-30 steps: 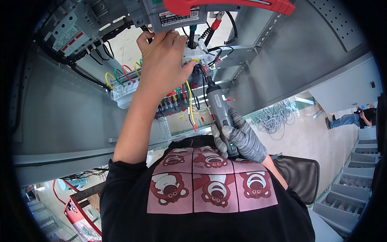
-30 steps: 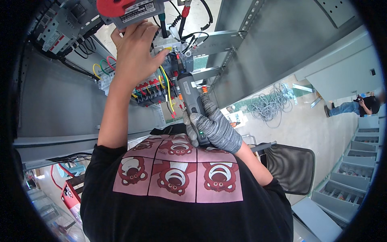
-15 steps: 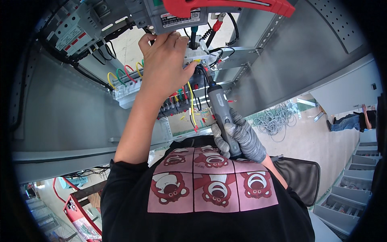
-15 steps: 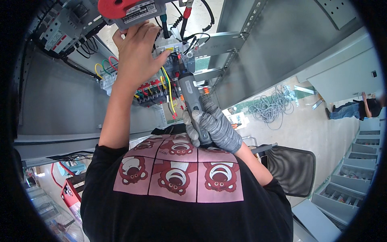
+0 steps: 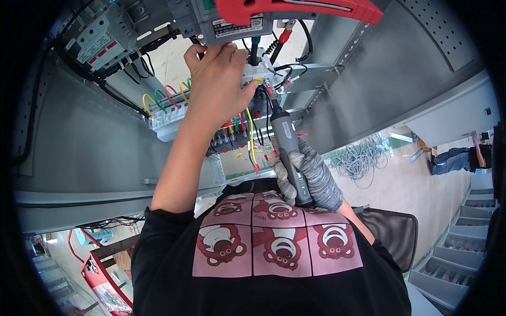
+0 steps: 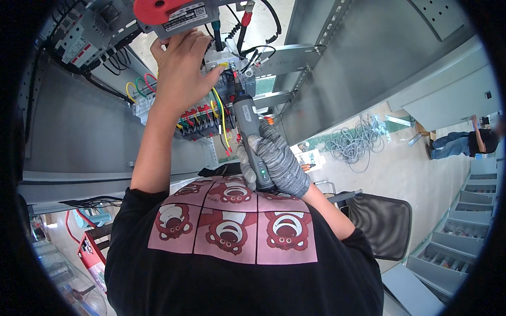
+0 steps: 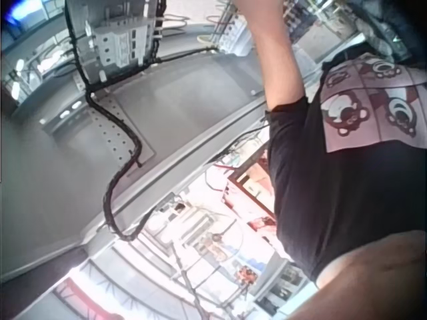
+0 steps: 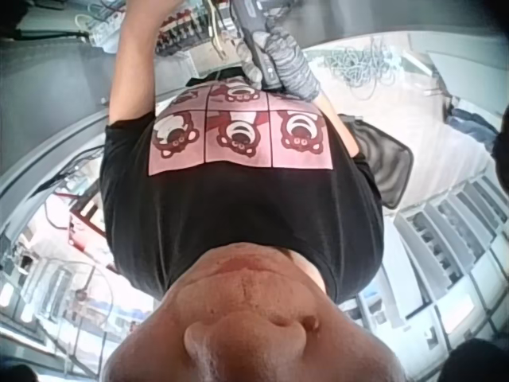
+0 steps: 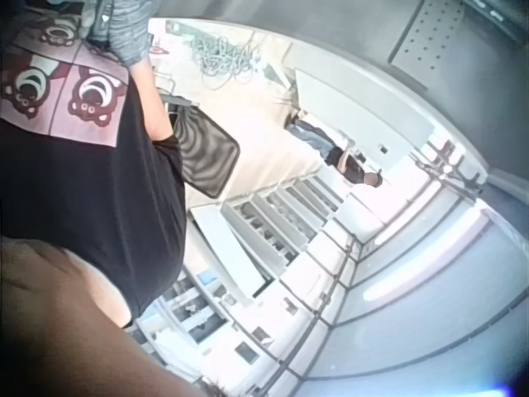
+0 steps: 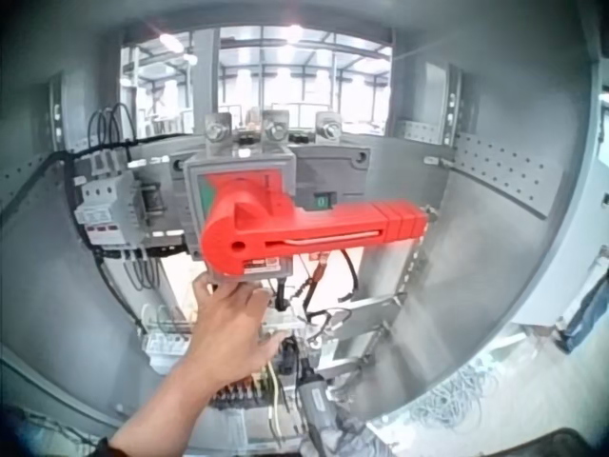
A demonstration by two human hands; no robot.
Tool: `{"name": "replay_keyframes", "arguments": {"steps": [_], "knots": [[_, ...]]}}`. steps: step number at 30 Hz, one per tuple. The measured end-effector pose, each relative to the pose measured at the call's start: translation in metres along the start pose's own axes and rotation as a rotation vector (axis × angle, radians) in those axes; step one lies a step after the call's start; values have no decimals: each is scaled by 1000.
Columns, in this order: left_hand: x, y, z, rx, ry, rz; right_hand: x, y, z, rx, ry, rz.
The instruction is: The person uses a power screwdriver to tighten terminal screws on an electrical panel. They repeatedly select individual wires, insert them into terminal blocks, and secure them with the tool.
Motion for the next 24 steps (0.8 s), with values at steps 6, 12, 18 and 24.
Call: {"name": "replay_keyframes", "arguments": {"steps": [6,12,18,24], "knots": [[0,1,0,-12,-7,25,-4,4,0,-15,-7,-7],[1,2,-1,-2,-16,15,-5,0,0,-21,3,-8],[5,0,-4,100,-61,55,-13,-7,-1,40,18,-52],[6,3,-4,52,-55,70,-21,-6,-3,30,86,-149]]}}
Point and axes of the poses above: each hand's wrist, its own z-axis towards the middle knuckle, its own y-axis out of the palm, x = y × z, the point moved 7 cm from there along z, towards the middle knuckle, and after that the axes turned 2 degrees about -x, right-handed, at the moved point
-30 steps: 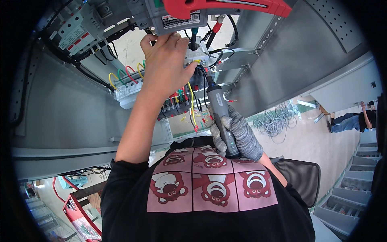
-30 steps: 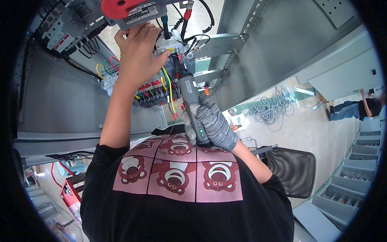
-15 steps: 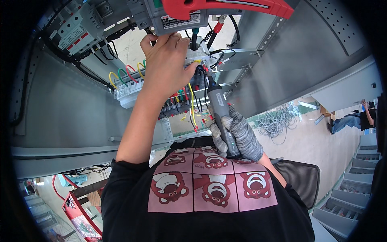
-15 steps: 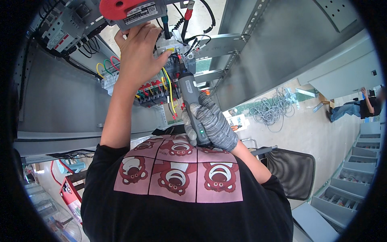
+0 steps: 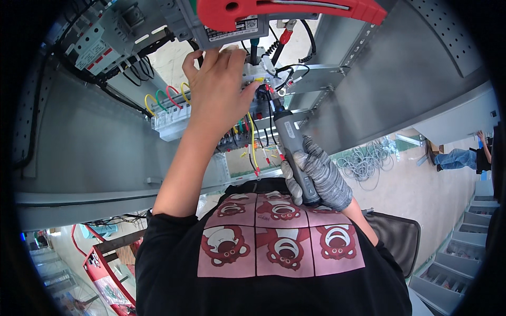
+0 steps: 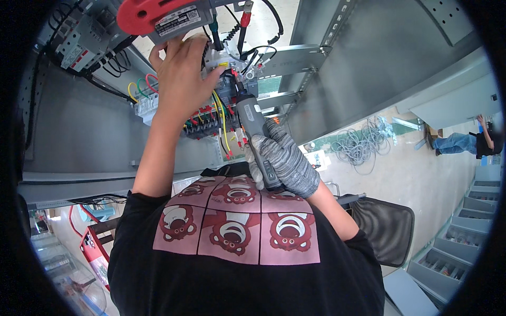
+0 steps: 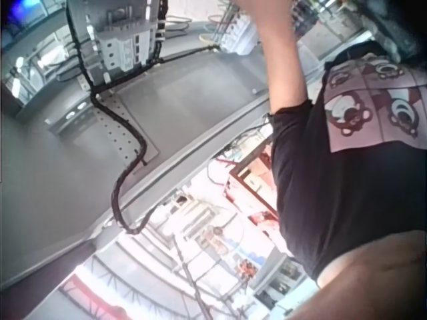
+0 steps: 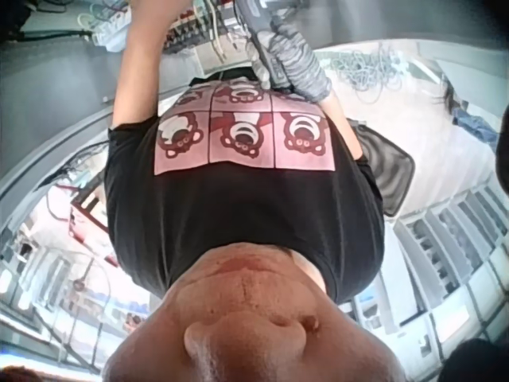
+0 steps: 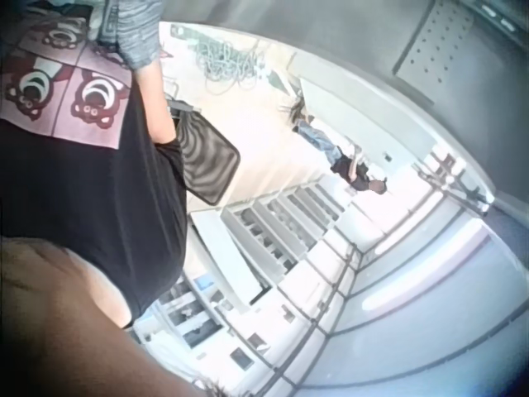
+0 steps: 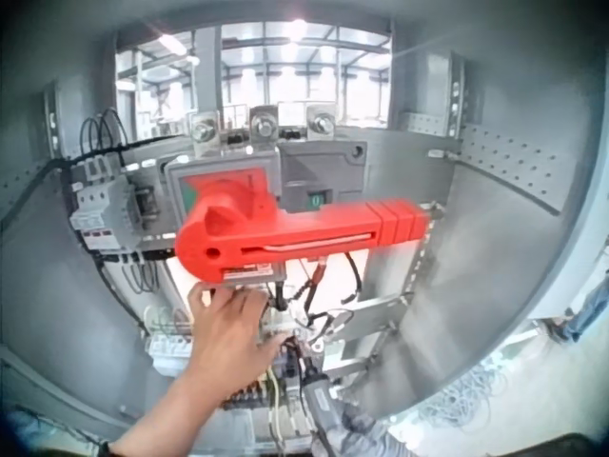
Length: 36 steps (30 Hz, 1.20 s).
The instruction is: The person uses a power screwdriver to tighten terminal screws on an electrical panel. They repeatedly select individual wires, insert them into terminal blocks, and secure them with the tool.
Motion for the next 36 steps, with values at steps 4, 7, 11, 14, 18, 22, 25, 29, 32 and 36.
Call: {"name": "replay_keyframes", "arguments": {"steps": [4,7,11,14,18,22,25,29,32,36], "knots": [[6,-2,2,-6,-4,30,0,-6,2,1,-11,-19],[8,-3,1,43,-27,26,-2,-14,4,38,-13,-68],[7,5,4,8,-70,87,-5,-13,5,-12,11,-12],[6,8,6,-40,-93,89,-10,-10,4,-36,23,17],[7,8,8,-26,-83,71,-10,-11,4,-60,25,52],[7,10,9,-1,-50,52,-16,-10,3,-74,43,35],[7,10,10,-42,-41,60,-18,-13,0,-65,53,2],[2,8,12,-111,27,45,-14,-17,-2,-91,89,-28],[-5,5,11,-165,82,-7,-11,-9,-4,-152,100,5],[-7,5,12,-179,171,-62,-5,-4,-7,-107,45,0]]}}
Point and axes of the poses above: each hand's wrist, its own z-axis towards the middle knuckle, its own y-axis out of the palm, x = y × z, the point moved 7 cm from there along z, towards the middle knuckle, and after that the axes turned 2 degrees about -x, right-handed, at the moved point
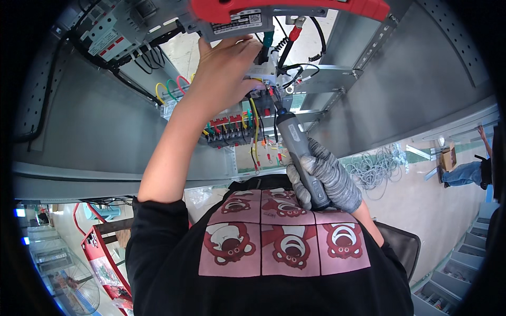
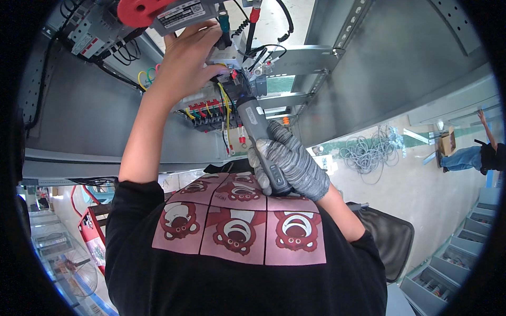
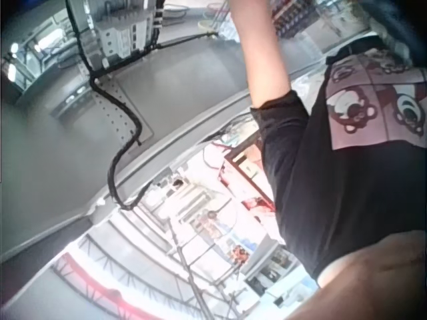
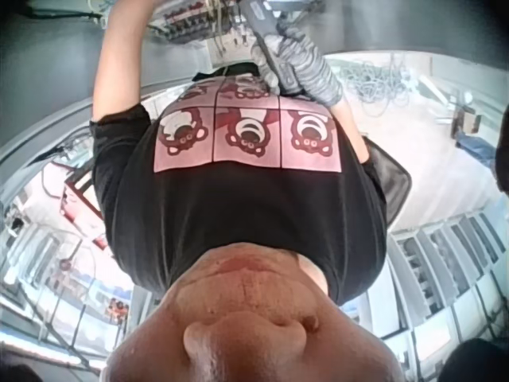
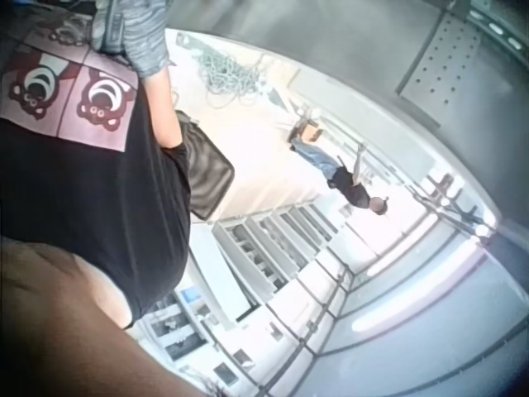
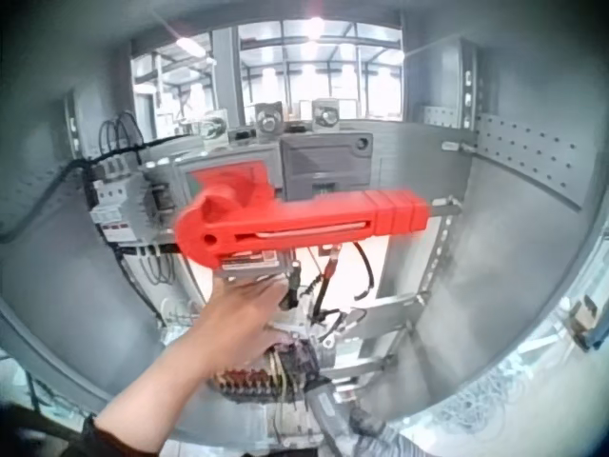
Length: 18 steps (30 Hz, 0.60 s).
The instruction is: The person uses a power screwdriver to tighten terminal screws on an electrical panel. They repeatedly select individual wires, insert them into terminal blocks, and secure them with the tool.
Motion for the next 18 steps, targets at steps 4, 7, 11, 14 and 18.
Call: {"name": "replay_keyframes", "arguments": {"steps": [4,7,11,14,18], "knots": [[-1,5,-1,-73,-21,4,12,0,2,19,24,68],[0,1,-2,-46,11,-32,17,11,4,21,-75,124],[-1,3,-2,-52,-7,5,26,24,7,28,-165,229],[-2,4,-3,33,-2,-18,29,18,10,133,-198,222],[1,-3,-5,34,-28,-50,28,22,11,57,-220,171]]}}
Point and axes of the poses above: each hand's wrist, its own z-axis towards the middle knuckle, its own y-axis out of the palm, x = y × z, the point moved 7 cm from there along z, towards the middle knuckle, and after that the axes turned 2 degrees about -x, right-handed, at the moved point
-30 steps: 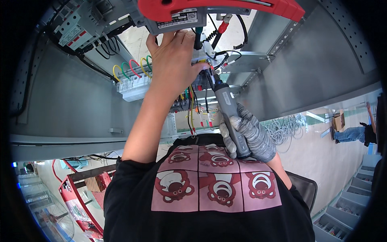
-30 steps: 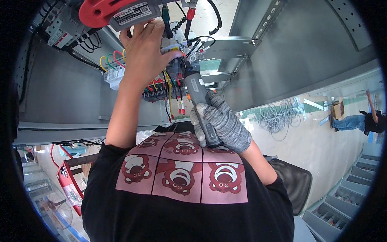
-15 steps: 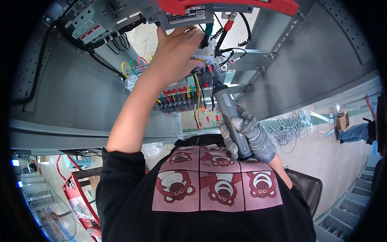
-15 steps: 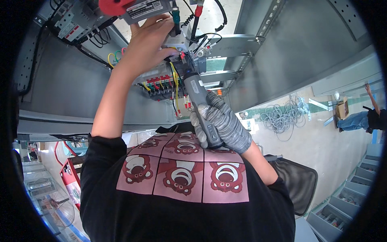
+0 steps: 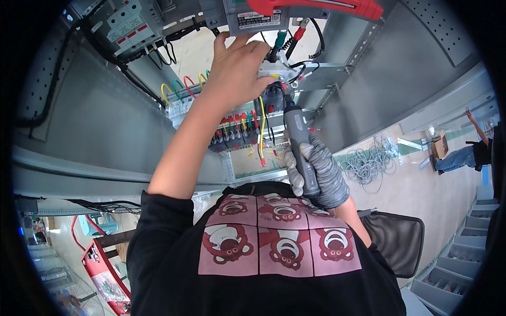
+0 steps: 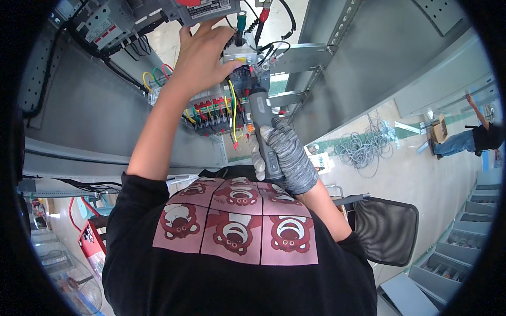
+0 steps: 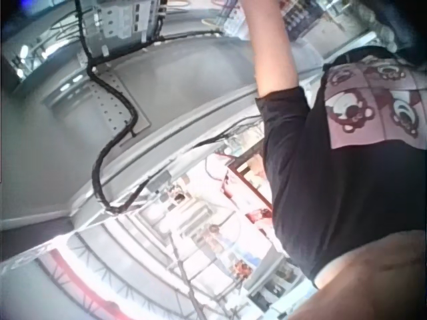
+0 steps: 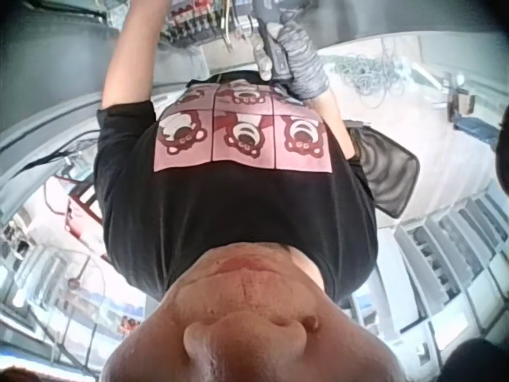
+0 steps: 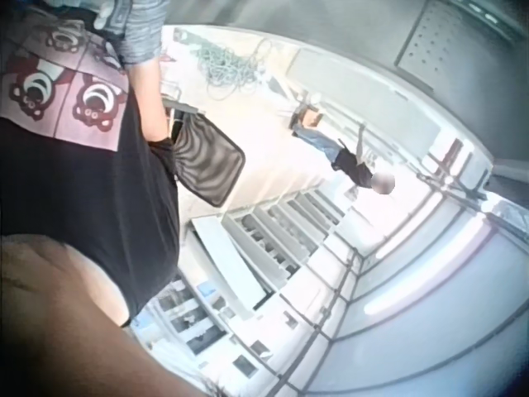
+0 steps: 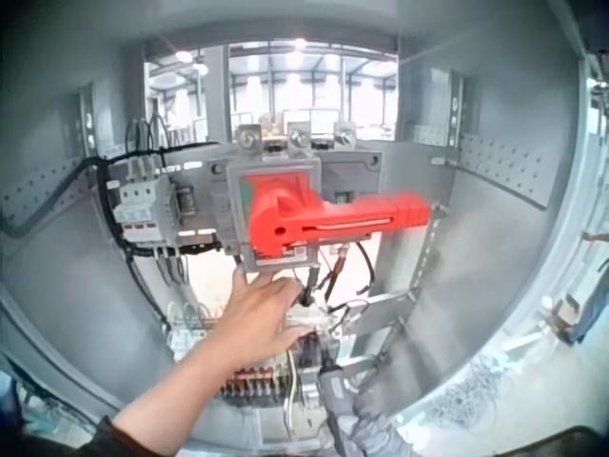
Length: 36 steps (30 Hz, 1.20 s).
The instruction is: The person uses a power screwdriver to tighten terminal screws on an electrical panel. They repeatedly select individual wires, insert them into terminal blocks, and secure them with the tool.
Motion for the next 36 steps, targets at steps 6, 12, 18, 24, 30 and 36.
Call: {"name": "replay_keyframes", "arguments": {"steps": [6,12,18,24,30,36], "knots": [[14,-7,-10,54,-84,65,4,-3,2,88,-11,-174],[21,-28,-20,224,-59,-158,-2,-7,5,80,5,-220],[22,-2,1,-24,36,43,5,-12,5,-4,67,3],[18,16,20,-295,57,59,-6,-7,7,2,60,-9],[10,23,30,-372,109,-132,-10,-4,3,3,59,-78],[11,24,17,-196,210,-111,-7,-4,2,-26,99,37]]}}
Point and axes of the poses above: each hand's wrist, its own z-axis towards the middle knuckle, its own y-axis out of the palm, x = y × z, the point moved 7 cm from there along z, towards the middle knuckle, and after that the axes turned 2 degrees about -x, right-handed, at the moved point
